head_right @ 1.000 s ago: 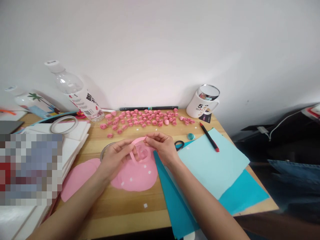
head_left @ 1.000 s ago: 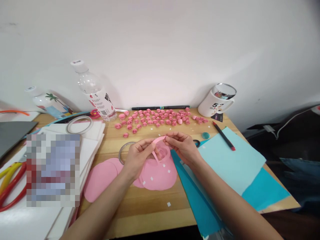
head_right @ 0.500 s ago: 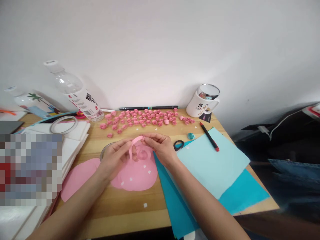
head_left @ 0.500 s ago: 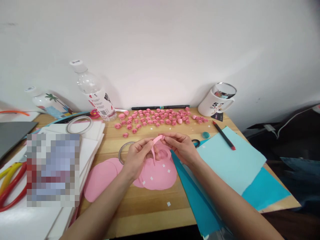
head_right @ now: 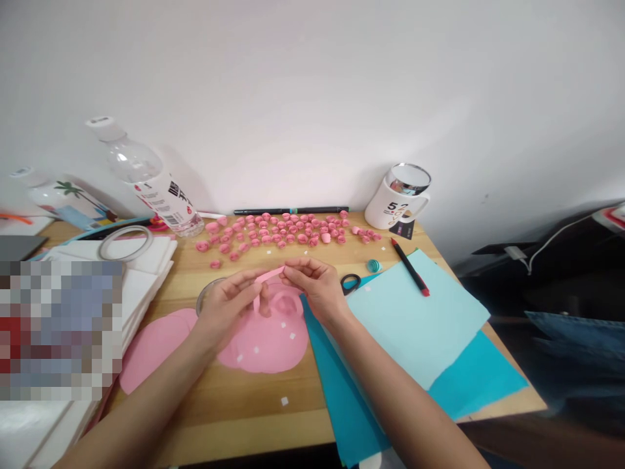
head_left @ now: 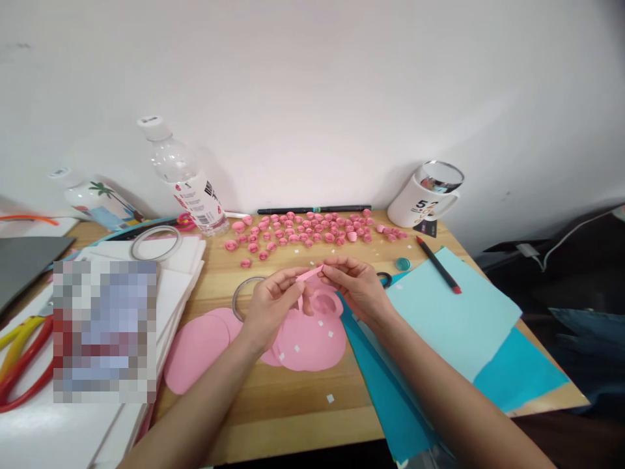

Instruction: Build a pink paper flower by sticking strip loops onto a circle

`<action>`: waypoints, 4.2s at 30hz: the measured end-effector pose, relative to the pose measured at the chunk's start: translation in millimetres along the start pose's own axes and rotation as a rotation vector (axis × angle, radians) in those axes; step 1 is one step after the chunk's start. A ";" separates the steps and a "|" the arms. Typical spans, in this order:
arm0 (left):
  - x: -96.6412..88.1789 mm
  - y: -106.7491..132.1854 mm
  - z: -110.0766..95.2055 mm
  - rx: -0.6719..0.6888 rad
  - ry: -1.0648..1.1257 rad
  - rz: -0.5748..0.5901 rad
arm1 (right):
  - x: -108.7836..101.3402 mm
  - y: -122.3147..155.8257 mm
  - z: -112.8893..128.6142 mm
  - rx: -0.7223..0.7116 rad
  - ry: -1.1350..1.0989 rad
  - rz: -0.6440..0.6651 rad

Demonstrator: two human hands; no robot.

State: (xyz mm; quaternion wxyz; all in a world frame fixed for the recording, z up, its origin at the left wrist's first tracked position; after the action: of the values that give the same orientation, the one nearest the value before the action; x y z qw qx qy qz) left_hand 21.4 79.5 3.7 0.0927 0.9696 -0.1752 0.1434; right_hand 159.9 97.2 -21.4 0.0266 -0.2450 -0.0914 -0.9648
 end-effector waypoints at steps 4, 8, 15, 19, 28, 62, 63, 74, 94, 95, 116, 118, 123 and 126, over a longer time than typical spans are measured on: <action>1.3 -0.3 -1.4 0.015 -0.017 -0.012 | -0.2 -0.2 -2.2 0.010 0.016 0.005; 1.7 0.1 -1.4 0.010 -0.033 -0.023 | 0.1 1.0 0.5 -0.002 0.047 -0.011; -0.6 1.5 -3.5 -0.050 -0.019 -0.057 | 4.5 1.5 1.9 0.013 0.047 0.005; 0.7 0.9 -4.5 -0.029 0.002 -0.039 | 2.8 1.6 1.0 0.021 0.049 -0.004; 1.1 -0.1 -2.5 0.005 0.019 -0.020 | 3.5 0.4 5.3 -0.024 0.066 0.013; -0.9 0.2 -1.5 -0.028 0.038 -0.036 | 0.1 1.2 2.2 0.004 0.000 -0.033; -0.7 0.2 -1.6 -0.031 0.024 -0.031 | 0.4 1.4 1.7 0.009 0.006 -0.030; -5.4 -0.1 1.7 -0.035 0.034 -0.087 | 4.7 2.5 4.9 -0.015 0.020 -0.017; -7.2 0.2 4.5 -0.049 0.045 -0.085 | 3.4 2.3 5.4 -0.021 0.058 -0.002; -7.4 0.0 3.4 -0.042 0.049 -0.091 | 3.2 2.3 5.4 -0.017 0.061 -0.009; -13.7 0.6 -1.6 -0.003 0.019 -0.184 | -3.3 1.5 7.5 -0.045 0.089 -0.043; -14.2 0.2 0.4 -0.007 0.029 -0.181 | -2.4 1.8 8.8 -0.060 0.088 -0.038; -16.5 -0.5 3.9 -0.017 0.058 -0.202 | -3.1 1.5 8.5 -0.070 0.106 -0.043; -16.2 -0.2 1.9 -0.003 0.068 -0.216 | -3.2 1.3 8.7 -0.080 0.106 -0.041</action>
State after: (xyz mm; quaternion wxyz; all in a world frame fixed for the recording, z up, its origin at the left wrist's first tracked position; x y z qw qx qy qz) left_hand 7.4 84.3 -3.1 0.1150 0.9773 -0.0668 0.1650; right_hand 166.9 97.6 -15.2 0.0020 -0.1927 -0.0562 -0.9796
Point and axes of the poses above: each hand's wrist, its own y-axis away from the middle knuckle, its own x-axis out of the palm, z = x × y, the point moved 8 cm from there along -y, towards the middle knuckle, and after that the axes turned 4 degrees about z, right-handed, at the moved point
